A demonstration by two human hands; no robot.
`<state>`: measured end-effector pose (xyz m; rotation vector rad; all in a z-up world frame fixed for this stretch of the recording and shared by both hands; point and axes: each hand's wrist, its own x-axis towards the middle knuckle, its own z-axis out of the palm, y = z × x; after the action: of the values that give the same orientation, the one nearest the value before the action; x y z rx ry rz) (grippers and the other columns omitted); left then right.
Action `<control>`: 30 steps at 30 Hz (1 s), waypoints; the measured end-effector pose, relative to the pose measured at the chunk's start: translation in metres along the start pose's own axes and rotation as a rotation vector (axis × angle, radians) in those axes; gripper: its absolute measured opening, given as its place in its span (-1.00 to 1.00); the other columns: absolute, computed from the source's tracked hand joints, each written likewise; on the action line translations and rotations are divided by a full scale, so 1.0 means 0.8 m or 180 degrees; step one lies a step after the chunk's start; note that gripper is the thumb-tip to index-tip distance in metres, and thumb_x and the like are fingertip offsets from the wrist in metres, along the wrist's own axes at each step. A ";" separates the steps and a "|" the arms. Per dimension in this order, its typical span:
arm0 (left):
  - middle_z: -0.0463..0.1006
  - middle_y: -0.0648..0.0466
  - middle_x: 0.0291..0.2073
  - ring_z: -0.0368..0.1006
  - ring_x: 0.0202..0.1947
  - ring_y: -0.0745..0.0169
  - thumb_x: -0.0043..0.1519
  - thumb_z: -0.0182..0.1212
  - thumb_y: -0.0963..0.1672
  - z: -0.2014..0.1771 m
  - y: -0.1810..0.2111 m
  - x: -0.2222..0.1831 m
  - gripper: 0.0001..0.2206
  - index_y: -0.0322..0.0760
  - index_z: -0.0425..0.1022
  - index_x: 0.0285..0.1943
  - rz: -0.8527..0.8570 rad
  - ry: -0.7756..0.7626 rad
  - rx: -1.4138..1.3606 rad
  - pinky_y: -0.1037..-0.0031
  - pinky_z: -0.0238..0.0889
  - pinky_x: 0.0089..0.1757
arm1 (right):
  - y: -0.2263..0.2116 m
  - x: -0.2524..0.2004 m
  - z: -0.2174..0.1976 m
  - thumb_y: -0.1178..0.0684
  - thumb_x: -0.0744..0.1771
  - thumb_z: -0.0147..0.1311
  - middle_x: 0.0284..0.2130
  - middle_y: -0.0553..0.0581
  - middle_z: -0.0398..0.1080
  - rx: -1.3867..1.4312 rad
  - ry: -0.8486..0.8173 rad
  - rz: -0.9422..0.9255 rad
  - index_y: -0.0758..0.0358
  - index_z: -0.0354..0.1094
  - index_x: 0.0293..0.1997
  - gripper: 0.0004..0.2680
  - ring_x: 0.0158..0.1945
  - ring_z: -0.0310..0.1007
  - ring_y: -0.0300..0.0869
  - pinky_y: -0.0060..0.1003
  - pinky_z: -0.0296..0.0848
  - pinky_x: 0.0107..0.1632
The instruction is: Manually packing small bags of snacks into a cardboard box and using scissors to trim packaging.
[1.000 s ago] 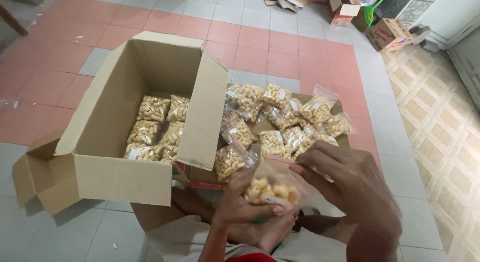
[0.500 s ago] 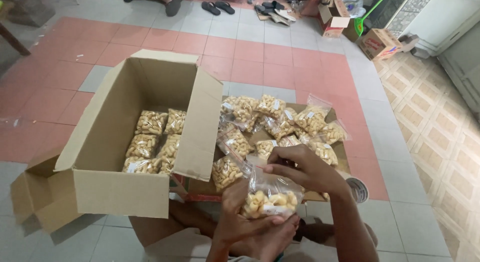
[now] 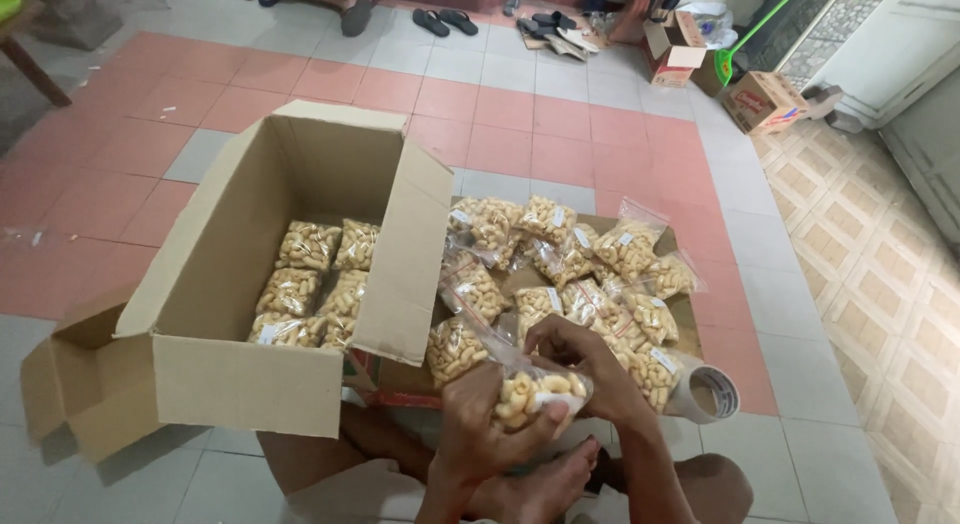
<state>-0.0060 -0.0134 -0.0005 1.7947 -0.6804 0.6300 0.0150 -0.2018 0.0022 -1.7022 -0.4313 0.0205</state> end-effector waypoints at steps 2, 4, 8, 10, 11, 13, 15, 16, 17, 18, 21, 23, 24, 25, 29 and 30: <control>0.50 0.03 -0.56 0.47 -0.57 0.13 0.21 0.36 0.06 0.001 0.002 0.000 -0.64 -0.27 0.46 -0.37 0.0045 0.0118 0.0123 0.31 0.31 -0.47 | 0.014 0.004 0.002 -0.06 0.38 0.19 -0.24 0.02 0.48 -0.0003 -0.0014 -0.0061 0.21 0.47 -0.13 -0.84 -0.32 0.45 -0.32 -0.44 0.38 -0.32; 0.50 0.01 -0.57 0.47 -0.59 0.11 0.21 0.36 0.05 0.003 0.005 0.004 -0.65 -0.28 0.46 -0.38 0.0119 0.0276 0.0227 0.33 0.31 -0.48 | 0.024 0.006 0.001 -0.05 0.38 0.19 -0.25 0.04 0.52 -0.0051 -0.0039 -0.0148 0.25 0.51 -0.14 -0.83 -0.32 0.48 -0.31 -0.44 0.41 -0.32; 0.51 0.07 -0.60 0.46 -0.61 0.17 0.20 0.31 0.07 0.007 -0.003 -0.002 -0.65 -0.23 0.45 -0.44 -0.0021 0.0456 0.0479 0.35 0.32 -0.48 | 0.031 0.003 0.014 -0.09 0.28 0.32 -0.32 0.05 0.60 -0.0024 0.0118 -0.0110 0.27 0.59 -0.20 -0.78 -0.29 0.56 -0.27 -0.38 0.49 -0.29; 0.46 0.08 -0.63 0.42 -0.64 0.17 0.19 0.28 0.10 0.010 -0.010 -0.010 -0.61 -0.21 0.41 -0.48 -0.0149 0.0502 0.0599 0.34 0.27 -0.49 | 0.038 -0.005 0.025 -0.13 0.28 0.33 -0.38 0.04 0.61 -0.0033 0.0304 -0.0085 0.26 0.59 -0.28 -0.77 -0.34 0.55 -0.31 -0.38 0.46 -0.32; 0.45 0.07 -0.64 0.41 -0.65 0.15 0.19 0.29 0.09 0.010 -0.012 -0.013 -0.61 -0.21 0.40 -0.49 -0.0310 0.0491 0.0619 0.31 0.26 -0.51 | 0.047 -0.011 0.030 -0.04 0.26 0.35 -0.46 -0.02 0.51 0.0061 0.0478 0.0108 0.22 0.56 -0.37 -0.84 -0.39 0.42 -0.33 -0.37 0.34 -0.37; 0.43 0.06 -0.65 0.39 -0.66 0.13 0.18 0.30 0.09 0.012 -0.013 -0.013 -0.61 -0.22 0.40 -0.49 -0.0457 0.0510 0.0630 0.29 0.25 -0.52 | 0.056 -0.016 0.036 0.05 0.23 0.37 -0.55 -0.09 0.42 0.0132 0.0638 0.0279 0.18 0.52 -0.46 -0.89 -0.44 0.29 -0.36 -0.37 0.22 -0.42; 0.49 0.07 -0.65 0.49 -0.68 0.07 0.13 0.32 0.12 0.011 -0.011 -0.015 -0.61 -0.19 0.46 -0.48 -0.0933 0.0579 0.0564 0.28 0.33 -0.55 | 0.062 -0.021 0.047 -0.19 0.42 0.00 -0.52 -0.03 0.42 0.0394 0.0934 0.0503 0.10 0.35 -0.55 -0.66 -0.42 0.35 -0.30 -0.31 0.36 -0.35; 0.49 0.07 -0.65 0.49 -0.68 0.07 0.13 0.32 0.12 0.011 -0.012 -0.016 -0.61 -0.19 0.46 -0.48 -0.0943 0.0559 0.0565 0.28 0.33 -0.55 | 0.061 -0.030 0.055 -0.19 0.42 0.00 -0.52 -0.03 0.42 0.0405 0.0946 0.0519 0.10 0.35 -0.55 -0.66 -0.42 0.35 -0.30 -0.31 0.36 -0.35; 0.46 0.09 -0.68 0.45 -0.70 0.12 0.13 0.32 0.10 0.011 -0.014 -0.016 -0.62 -0.18 0.43 -0.51 -0.1088 0.0732 0.0466 0.28 0.29 -0.54 | 0.060 -0.038 0.062 -0.38 0.35 -0.39 -0.16 0.22 0.48 0.1198 0.1196 0.1177 0.27 0.41 -0.14 -0.50 -0.04 0.43 -0.04 -0.11 0.37 0.02; 0.44 0.11 -0.72 0.41 -0.71 0.17 0.12 0.32 0.08 0.012 -0.017 -0.013 -0.63 -0.18 0.40 -0.54 -0.1219 0.0932 0.0360 0.29 0.24 -0.53 | 0.058 -0.043 0.066 -0.57 0.29 -0.78 0.20 0.48 0.54 0.1977 0.1427 0.1809 0.46 0.47 0.26 -0.12 0.34 0.50 0.23 0.09 0.37 0.40; 0.49 0.06 -0.67 0.45 -0.63 0.12 0.15 0.28 0.06 0.008 -0.020 -0.009 -0.67 -0.23 0.49 -0.46 -0.1374 0.0946 0.0252 0.26 0.26 -0.46 | 0.043 -0.049 0.087 -0.67 0.23 -0.02 0.09 0.21 0.51 -0.0100 0.1147 0.0414 0.29 0.44 0.21 -0.26 0.13 0.55 -0.07 -0.09 0.56 0.11; 0.47 0.03 -0.67 0.42 -0.62 0.09 0.23 0.15 0.04 0.010 -0.033 -0.017 -0.66 -0.24 0.46 -0.47 -0.1332 0.0964 0.0224 0.26 0.20 -0.46 | 0.056 -0.053 0.094 -0.63 0.23 0.03 0.05 0.20 0.52 -0.0435 0.1155 0.0345 0.28 0.42 0.20 -0.30 0.09 0.56 -0.06 -0.11 0.54 0.07; 0.44 0.00 -0.68 0.40 -0.62 0.06 0.31 0.01 0.03 0.012 -0.041 -0.018 -0.62 -0.26 0.43 -0.49 -0.1257 0.1003 0.0160 0.25 0.14 -0.45 | 0.063 -0.053 0.094 -0.59 0.23 0.09 0.02 0.19 0.52 -0.0807 0.1172 0.0241 0.27 0.40 0.20 -0.33 0.06 0.57 -0.05 -0.13 0.53 0.03; 0.44 0.00 -0.68 0.40 -0.62 0.06 0.31 0.01 0.03 0.019 -0.059 -0.038 -0.62 -0.26 0.43 -0.49 -0.1261 0.0996 0.0166 0.25 0.14 -0.45 | 0.068 -0.055 0.098 -0.59 0.23 0.09 0.02 0.19 0.52 -0.0799 0.1173 0.0246 0.27 0.40 0.20 -0.33 0.06 0.57 -0.05 -0.13 0.53 0.03; 0.19 0.03 -0.60 0.20 -0.57 0.08 0.44 -0.40 0.03 0.025 -0.078 -0.043 -0.54 -0.24 0.24 -0.44 -0.1396 0.1049 -0.0011 0.19 0.04 -0.40 | 0.081 -0.054 0.098 -0.31 0.26 0.29 0.04 0.15 0.51 -0.0956 0.1127 0.0485 0.23 0.36 0.23 -0.48 0.11 0.54 -0.03 -0.14 0.49 0.08; 0.32 -0.09 -0.62 0.22 -0.67 -0.10 0.46 -0.50 0.00 0.017 -0.067 -0.032 -0.50 -0.31 0.35 -0.34 -0.0754 0.0950 0.0293 0.08 -0.02 -0.52 | 0.083 -0.057 0.100 -0.31 0.28 0.27 0.08 0.17 0.48 -0.1104 0.1078 0.0628 0.22 0.34 0.27 -0.48 0.14 0.52 0.00 -0.11 0.47 0.09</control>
<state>0.0155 -0.0084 -0.0572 1.7830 -0.2365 0.7567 -0.0300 -0.1464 -0.0864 -2.0380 -0.0105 -0.2070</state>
